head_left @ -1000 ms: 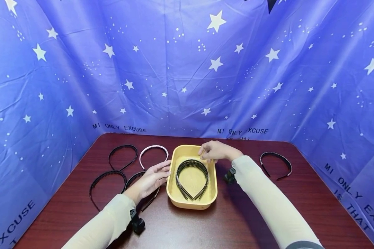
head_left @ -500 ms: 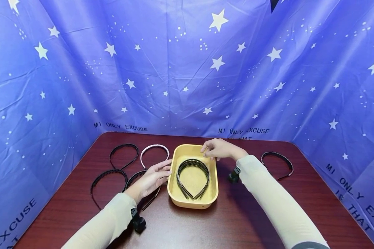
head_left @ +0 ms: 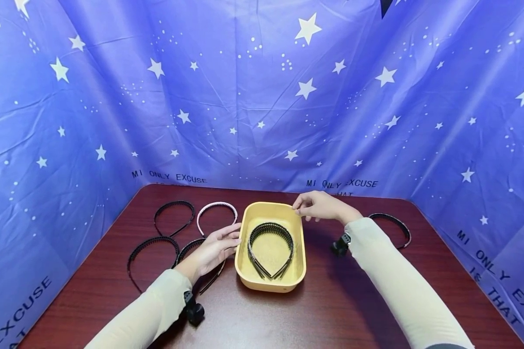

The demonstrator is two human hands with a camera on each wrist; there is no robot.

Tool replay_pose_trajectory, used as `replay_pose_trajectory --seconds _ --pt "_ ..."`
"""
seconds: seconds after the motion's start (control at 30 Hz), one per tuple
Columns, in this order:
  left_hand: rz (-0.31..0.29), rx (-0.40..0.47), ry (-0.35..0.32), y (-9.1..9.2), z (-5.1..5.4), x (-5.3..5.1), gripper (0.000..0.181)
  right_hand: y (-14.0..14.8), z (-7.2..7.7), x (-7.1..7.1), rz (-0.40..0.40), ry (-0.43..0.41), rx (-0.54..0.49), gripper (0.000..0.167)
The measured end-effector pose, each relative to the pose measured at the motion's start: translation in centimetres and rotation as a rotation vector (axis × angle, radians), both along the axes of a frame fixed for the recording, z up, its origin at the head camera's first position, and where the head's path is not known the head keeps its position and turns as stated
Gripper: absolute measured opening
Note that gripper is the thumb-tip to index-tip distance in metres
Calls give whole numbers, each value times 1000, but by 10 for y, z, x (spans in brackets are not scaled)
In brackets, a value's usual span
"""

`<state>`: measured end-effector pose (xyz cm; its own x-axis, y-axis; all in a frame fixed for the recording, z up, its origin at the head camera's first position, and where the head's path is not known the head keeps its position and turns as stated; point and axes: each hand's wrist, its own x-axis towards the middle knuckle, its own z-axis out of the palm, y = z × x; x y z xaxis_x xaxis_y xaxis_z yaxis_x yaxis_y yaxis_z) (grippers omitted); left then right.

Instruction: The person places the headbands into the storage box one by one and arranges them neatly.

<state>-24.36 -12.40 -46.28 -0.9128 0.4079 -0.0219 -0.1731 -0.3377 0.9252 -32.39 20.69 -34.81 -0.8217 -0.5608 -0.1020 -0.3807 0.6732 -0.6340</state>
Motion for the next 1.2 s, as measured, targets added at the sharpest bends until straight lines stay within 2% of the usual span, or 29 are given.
replay_pose_trajectory --seconds 0.2,0.43,0.7,0.93,1.2 --pt "1 -2 2 0 0 -1 62 15 2 2 -30 -9 -26 20" --pt "-3 -7 -1 2 3 0 62 36 1 4 -72 11 -9 16" --pt "3 -22 -1 1 3 1 61 62 5 5 -105 31 -3 18" --pt "-9 -15 12 1 2 1 62 85 12 12 -153 31 -6 20" --pt "2 -29 9 0 0 1 61 112 9 20 -186 7 -40 23"
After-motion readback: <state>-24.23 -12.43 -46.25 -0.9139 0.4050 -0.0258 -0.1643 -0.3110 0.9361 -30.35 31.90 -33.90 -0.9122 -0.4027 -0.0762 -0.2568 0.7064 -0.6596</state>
